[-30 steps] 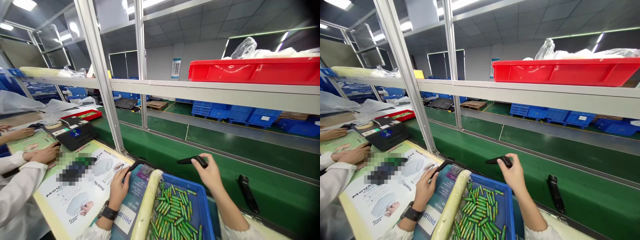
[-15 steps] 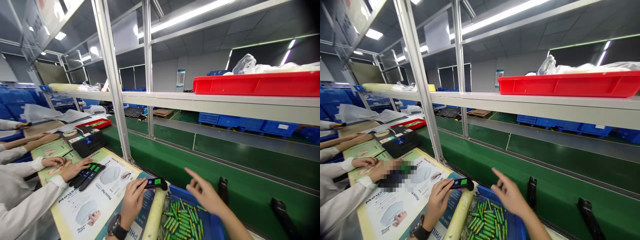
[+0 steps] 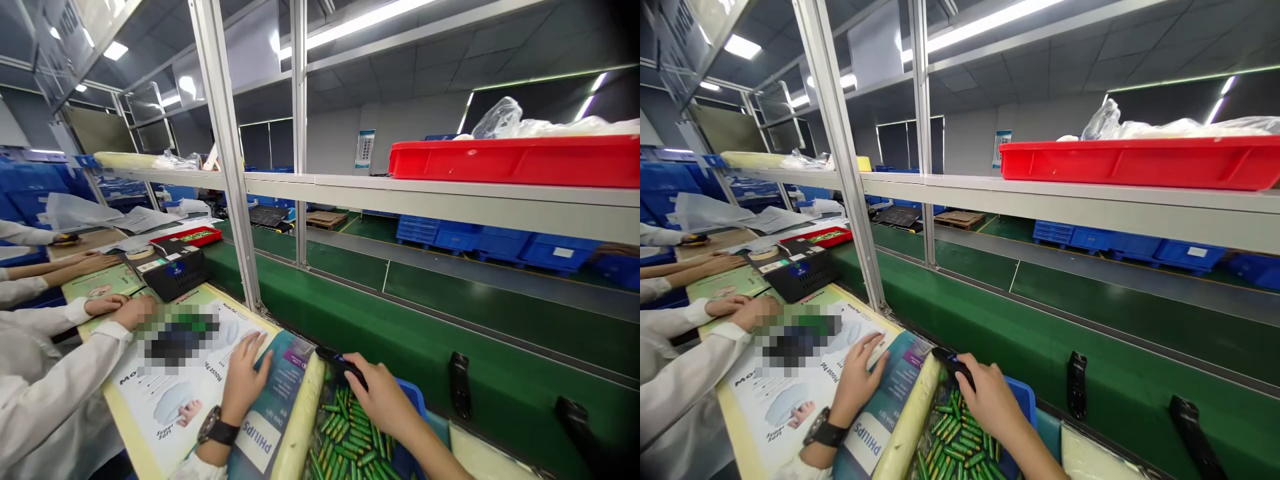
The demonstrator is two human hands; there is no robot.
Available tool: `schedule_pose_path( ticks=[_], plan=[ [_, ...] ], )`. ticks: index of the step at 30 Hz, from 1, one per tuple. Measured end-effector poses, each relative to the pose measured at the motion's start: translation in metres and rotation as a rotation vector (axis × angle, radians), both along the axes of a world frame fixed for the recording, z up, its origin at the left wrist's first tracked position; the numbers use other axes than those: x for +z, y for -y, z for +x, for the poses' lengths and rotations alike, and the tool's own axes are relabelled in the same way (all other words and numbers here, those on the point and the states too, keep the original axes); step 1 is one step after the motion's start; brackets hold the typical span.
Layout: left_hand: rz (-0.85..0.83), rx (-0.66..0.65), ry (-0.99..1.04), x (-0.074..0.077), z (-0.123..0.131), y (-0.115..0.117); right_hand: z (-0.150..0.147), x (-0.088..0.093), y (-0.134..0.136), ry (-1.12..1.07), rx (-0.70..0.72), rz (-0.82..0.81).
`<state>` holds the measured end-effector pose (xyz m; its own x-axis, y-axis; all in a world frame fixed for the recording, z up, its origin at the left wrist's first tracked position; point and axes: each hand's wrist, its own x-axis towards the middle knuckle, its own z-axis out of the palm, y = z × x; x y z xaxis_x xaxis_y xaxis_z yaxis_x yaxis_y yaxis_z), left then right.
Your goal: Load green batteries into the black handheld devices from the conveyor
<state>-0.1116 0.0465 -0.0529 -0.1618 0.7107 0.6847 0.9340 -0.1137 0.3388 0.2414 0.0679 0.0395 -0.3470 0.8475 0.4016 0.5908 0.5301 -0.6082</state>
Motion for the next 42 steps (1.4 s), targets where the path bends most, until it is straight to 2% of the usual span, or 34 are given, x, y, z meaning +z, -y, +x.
schedule_pose_path(
  ticks=[1, 2, 5, 6, 8, 11, 14, 16, 18, 20, 21, 23, 24, 26, 27, 29, 32, 35, 37, 38, 40, 42],
  plan=[
    [-0.031, 0.083, -0.011, -0.002, -0.018, 0.001, 0.000, 0.003, -0.003, 0.077, 0.056, -0.035],
    [-0.071, 0.183, -0.024, -0.003, -0.037, 0.003, 0.004, 0.007, -0.008, 0.110, 0.054, -0.061],
    [-0.272, 0.528, -0.032, -0.001, -0.092, 0.017, 0.040, 0.019, -0.034, 0.014, -0.216, -0.071],
    [-0.353, 0.607, -0.020, 0.001, -0.106, 0.022, 0.058, 0.019, -0.047, -0.020, -0.326, -0.090],
    [-0.490, 0.682, -0.011, 0.006, -0.124, 0.030, 0.092, 0.012, -0.072, -0.019, -0.489, -0.186],
    [-0.564, 0.719, -0.069, 0.013, -0.133, 0.033, 0.124, -0.017, -0.103, 0.075, -0.651, -0.323],
    [-0.582, 0.701, -0.116, 0.011, -0.135, 0.030, 0.132, -0.048, -0.118, 0.167, -0.776, -0.347],
    [-0.548, 0.607, -0.116, 0.007, -0.132, 0.029, 0.129, -0.059, -0.120, 0.226, -0.798, -0.352],
    [-0.407, 0.434, -0.122, 0.006, -0.117, 0.029, 0.122, -0.060, -0.117, 0.271, -0.785, -0.341],
    [-0.192, 0.174, -0.164, 0.012, -0.085, 0.031, 0.106, -0.051, -0.106, 0.278, -0.708, -0.265],
    [-0.092, 0.029, -0.198, 0.018, -0.062, 0.033, 0.094, -0.044, -0.097, 0.249, -0.605, -0.215],
    [0.031, -0.193, -0.253, 0.033, -0.011, 0.035, 0.063, -0.030, -0.071, 0.147, -0.242, -0.170],
    [0.020, -0.285, -0.283, 0.042, 0.014, 0.035, 0.045, -0.023, -0.056, 0.095, -0.021, -0.185],
    [0.015, -0.425, -0.306, 0.055, 0.053, 0.034, 0.013, -0.011, -0.026, 0.040, 0.322, -0.257],
    [0.018, -0.470, -0.299, 0.059, 0.065, 0.033, 0.001, -0.007, -0.013, 0.025, 0.411, -0.274],
    [0.043, -0.486, -0.238, 0.059, 0.070, 0.031, -0.012, 0.001, 0.004, -0.015, 0.428, -0.235],
    [0.072, -0.352, -0.083, 0.048, 0.042, 0.025, -0.005, 0.008, 0.010, -0.072, 0.293, -0.072],
    [0.069, -0.142, 0.027, 0.036, -0.012, 0.014, 0.009, 0.004, 0.007, -0.105, 0.162, 0.222],
    [0.057, 0.030, 0.019, 0.031, -0.050, 0.006, 0.009, -0.004, 0.003, -0.150, 0.056, 0.412],
    [0.049, 0.141, -0.004, 0.029, -0.069, 0.003, 0.006, -0.009, 0.001, -0.148, 0.016, 0.450],
    [-0.003, 0.385, -0.065, 0.025, -0.104, -0.002, -0.002, -0.015, -0.005, -0.060, 0.009, 0.391],
    [-0.136, 0.586, -0.124, 0.020, -0.134, -0.003, -0.008, -0.014, -0.011, 0.078, 0.058, 0.240]
  ],
)
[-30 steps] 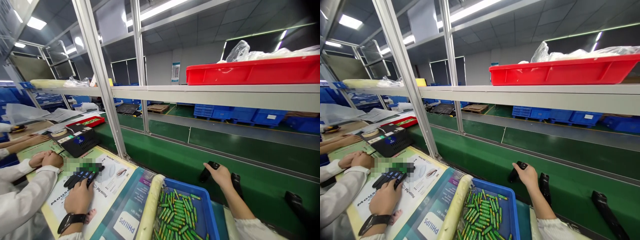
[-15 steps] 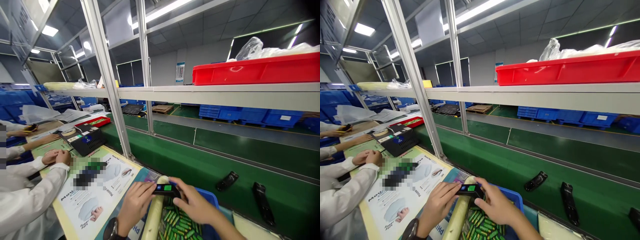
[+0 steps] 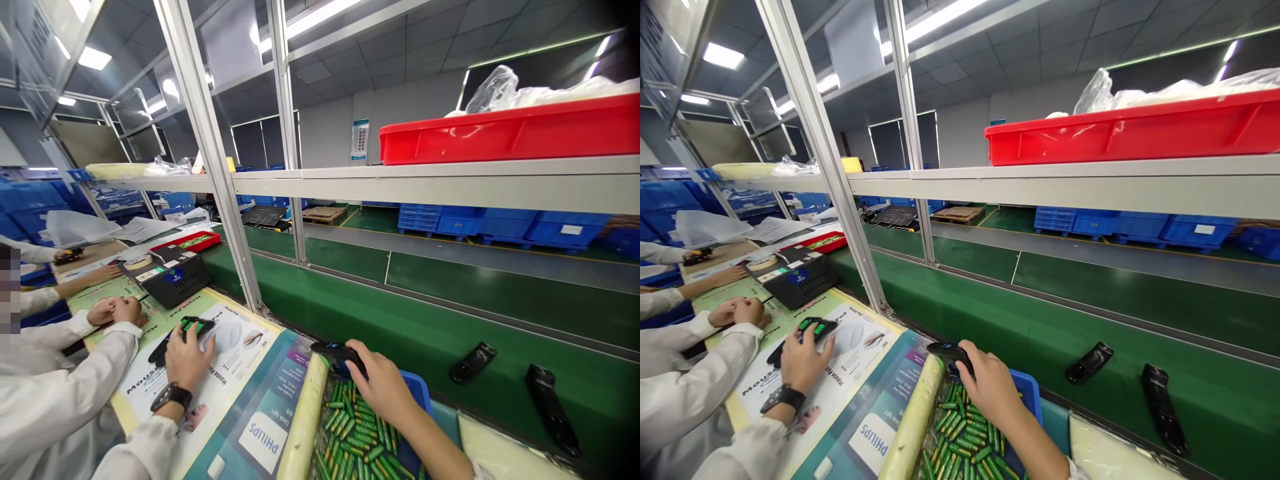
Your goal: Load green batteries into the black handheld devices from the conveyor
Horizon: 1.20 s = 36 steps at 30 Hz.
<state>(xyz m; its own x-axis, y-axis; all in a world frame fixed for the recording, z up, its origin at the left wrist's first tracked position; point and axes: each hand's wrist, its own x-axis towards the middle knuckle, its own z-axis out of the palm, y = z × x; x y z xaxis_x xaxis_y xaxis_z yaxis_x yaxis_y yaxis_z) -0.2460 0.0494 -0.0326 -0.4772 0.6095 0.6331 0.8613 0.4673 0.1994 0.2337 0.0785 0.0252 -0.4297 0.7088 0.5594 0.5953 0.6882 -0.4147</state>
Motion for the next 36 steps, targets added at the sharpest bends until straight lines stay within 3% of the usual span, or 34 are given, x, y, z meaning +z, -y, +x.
schedule_pose_path(
  ticks=[2, 4, 7, 9, 12, 14, 16, 19, 22, 25, 27, 30, 36],
  plan=[
    [-0.192, 0.085, 0.004, -0.004, -0.026, 0.002, 0.002, 0.008, -0.004, 0.029, -0.025, -0.094],
    [-0.339, 0.072, 0.019, -0.005, -0.046, 0.006, 0.011, 0.017, -0.006, -0.069, -0.109, -0.118],
    [-0.421, 0.011, 0.015, -0.006, -0.061, 0.012, 0.022, 0.019, -0.009, -0.242, -0.199, -0.116],
    [-0.430, -0.001, -0.002, -0.006, -0.062, 0.014, 0.022, 0.012, -0.013, -0.202, -0.108, -0.147],
    [-0.418, -0.008, -0.023, -0.010, -0.056, 0.015, 0.018, 0.006, -0.020, 0.036, 0.110, -0.204],
    [-0.378, -0.027, -0.037, -0.012, -0.047, 0.015, 0.024, 0.009, -0.027, 0.053, 0.105, -0.169],
    [-0.268, -0.106, -0.052, -0.012, -0.032, 0.015, 0.040, 0.015, -0.038, -0.094, -0.021, -0.155],
    [-0.021, -0.341, -0.061, -0.008, 0.003, 0.013, 0.073, 0.013, -0.062, -0.172, -0.306, -0.303],
    [0.121, -0.621, -0.058, 0.001, 0.051, 0.010, 0.098, -0.010, -0.089, 0.059, -0.562, -0.434],
    [0.166, -0.826, -0.080, 0.011, 0.102, 0.004, 0.107, -0.036, -0.108, 0.178, -0.670, -0.480],
    [0.174, -0.913, -0.099, 0.017, 0.131, 0.002, 0.109, -0.045, -0.114, 0.218, -0.717, -0.505],
    [0.170, -1.008, -0.090, 0.023, 0.165, -0.001, 0.118, -0.042, -0.115, 0.233, -0.800, -0.531],
    [0.202, -1.087, -0.045, 0.021, 0.197, -0.004, 0.145, -0.028, -0.111, 0.161, -0.964, -0.546]
  ],
)
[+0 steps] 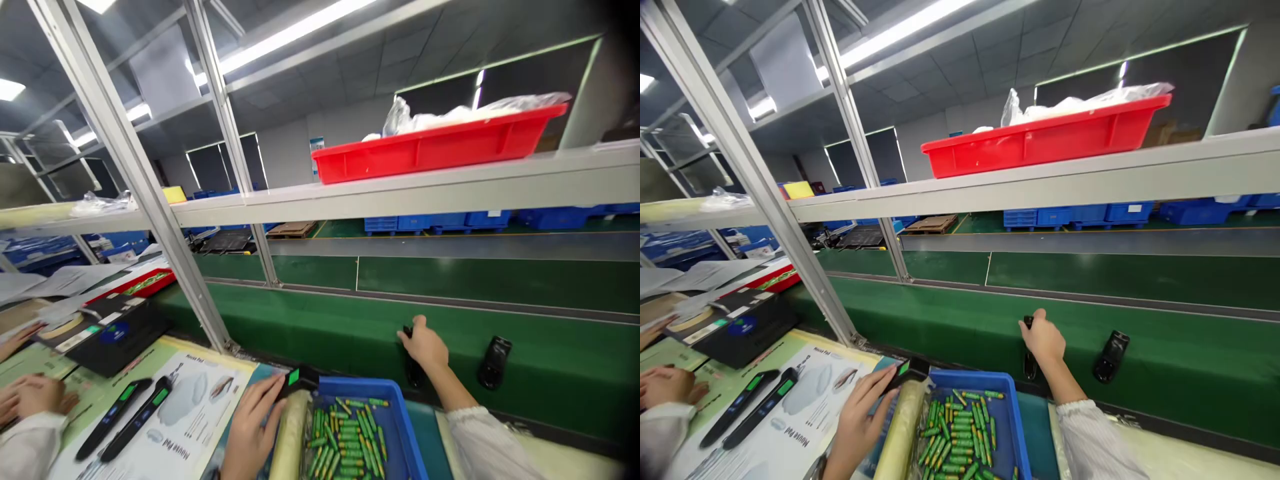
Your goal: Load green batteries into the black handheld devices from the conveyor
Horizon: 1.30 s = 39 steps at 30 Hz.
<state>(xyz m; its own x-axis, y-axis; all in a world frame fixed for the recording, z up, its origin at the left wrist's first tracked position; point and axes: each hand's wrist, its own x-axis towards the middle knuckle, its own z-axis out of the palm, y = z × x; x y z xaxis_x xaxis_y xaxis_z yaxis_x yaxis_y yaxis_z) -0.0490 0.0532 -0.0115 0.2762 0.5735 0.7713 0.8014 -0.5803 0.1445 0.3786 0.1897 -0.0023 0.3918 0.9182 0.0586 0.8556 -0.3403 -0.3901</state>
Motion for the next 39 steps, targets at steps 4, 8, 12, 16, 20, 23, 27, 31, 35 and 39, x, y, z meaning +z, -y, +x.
schedule_pose_path(
  ticks=[4, 8, 12, 16, 20, 23, 27, 31, 35, 39],
  plan=[
    [0.031, -0.050, -0.033, -0.005, 0.012, -0.003, -0.009, 0.012, 0.010, -0.035, 0.060, 0.072],
    [-0.034, -0.062, -0.051, -0.003, 0.024, 0.001, -0.066, 0.034, 0.045, -0.363, 0.796, 0.131],
    [-0.090, -0.112, -0.009, 0.001, 0.029, 0.007, -0.127, 0.054, 0.093, -0.619, 1.304, -0.014],
    [-0.178, -0.161, 0.087, 0.004, 0.015, 0.010, -0.144, 0.065, 0.118, -0.501, 1.236, 0.147],
    [-0.233, 0.025, 0.184, 0.009, -0.033, -0.002, -0.139, 0.058, 0.120, -0.365, 1.183, 0.388],
    [-0.153, 0.374, 0.338, 0.012, -0.088, -0.018, -0.141, 0.043, 0.117, -0.377, 1.017, 0.583],
    [-0.113, 0.840, 0.341, 0.006, -0.162, -0.026, -0.149, 0.035, 0.113, -0.281, 0.980, 0.294],
    [-0.420, 1.105, 0.278, -0.014, -0.212, -0.014, -0.145, 0.043, 0.108, -0.414, 0.870, 0.410],
    [-0.581, 1.197, 0.174, -0.029, -0.229, -0.002, -0.145, 0.045, 0.110, -0.360, 0.914, 0.400],
    [-0.677, 1.224, 0.116, -0.023, -0.241, 0.002, -0.141, 0.055, 0.113, -0.312, 0.911, 0.342]
  ],
)
